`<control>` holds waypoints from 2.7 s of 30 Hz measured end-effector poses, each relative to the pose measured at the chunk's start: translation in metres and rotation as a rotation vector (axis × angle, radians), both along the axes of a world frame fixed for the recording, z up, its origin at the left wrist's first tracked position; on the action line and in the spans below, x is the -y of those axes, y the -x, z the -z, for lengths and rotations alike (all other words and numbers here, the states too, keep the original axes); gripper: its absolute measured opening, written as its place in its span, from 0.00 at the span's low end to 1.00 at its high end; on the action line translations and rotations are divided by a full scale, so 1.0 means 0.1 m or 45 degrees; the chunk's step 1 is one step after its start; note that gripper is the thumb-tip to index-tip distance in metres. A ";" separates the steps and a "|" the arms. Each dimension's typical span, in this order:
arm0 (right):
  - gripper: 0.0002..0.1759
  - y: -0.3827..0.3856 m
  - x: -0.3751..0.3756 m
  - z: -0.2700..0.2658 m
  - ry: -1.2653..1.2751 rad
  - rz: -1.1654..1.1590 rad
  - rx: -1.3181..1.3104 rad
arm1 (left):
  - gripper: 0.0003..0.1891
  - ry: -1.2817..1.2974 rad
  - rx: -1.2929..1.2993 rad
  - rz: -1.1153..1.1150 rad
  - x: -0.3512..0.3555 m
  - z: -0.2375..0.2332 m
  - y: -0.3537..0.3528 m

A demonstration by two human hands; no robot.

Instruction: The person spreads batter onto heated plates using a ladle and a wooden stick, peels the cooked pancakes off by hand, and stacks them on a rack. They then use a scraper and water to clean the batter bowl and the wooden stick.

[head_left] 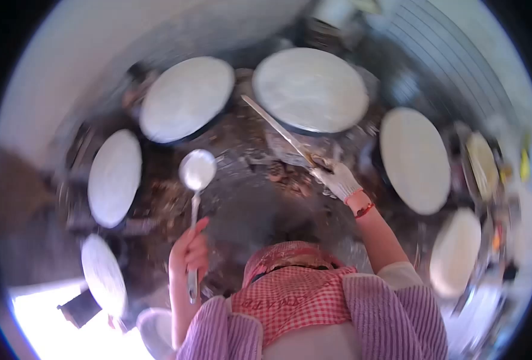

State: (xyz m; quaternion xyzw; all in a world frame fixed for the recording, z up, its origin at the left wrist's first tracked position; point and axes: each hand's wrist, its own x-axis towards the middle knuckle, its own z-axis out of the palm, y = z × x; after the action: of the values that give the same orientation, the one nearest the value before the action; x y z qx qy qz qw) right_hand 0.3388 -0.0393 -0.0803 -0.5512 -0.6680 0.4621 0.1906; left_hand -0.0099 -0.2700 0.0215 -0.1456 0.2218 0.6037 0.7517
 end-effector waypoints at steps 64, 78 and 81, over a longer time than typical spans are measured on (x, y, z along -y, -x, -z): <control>0.26 1.29 2.32 -2.80 -1.306 -1.797 -0.428 | 0.06 0.021 -0.204 -0.818 2.54 -0.04 -1.48; 0.23 2.28 4.09 -3.62 -1.171 -2.962 -1.338 | 0.17 -0.042 -0.080 -0.867 3.04 0.08 -0.97; 0.23 2.37 3.87 -3.52 -1.122 -2.796 -1.237 | 0.16 -0.001 -0.072 -0.803 3.00 0.08 -0.91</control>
State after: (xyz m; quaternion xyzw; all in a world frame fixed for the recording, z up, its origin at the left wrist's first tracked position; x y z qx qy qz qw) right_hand 0.1017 -0.4264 0.2720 0.6214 -0.7287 0.2698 0.0998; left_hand 0.0809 -0.5696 0.0139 -0.1902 0.1862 0.8109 0.5211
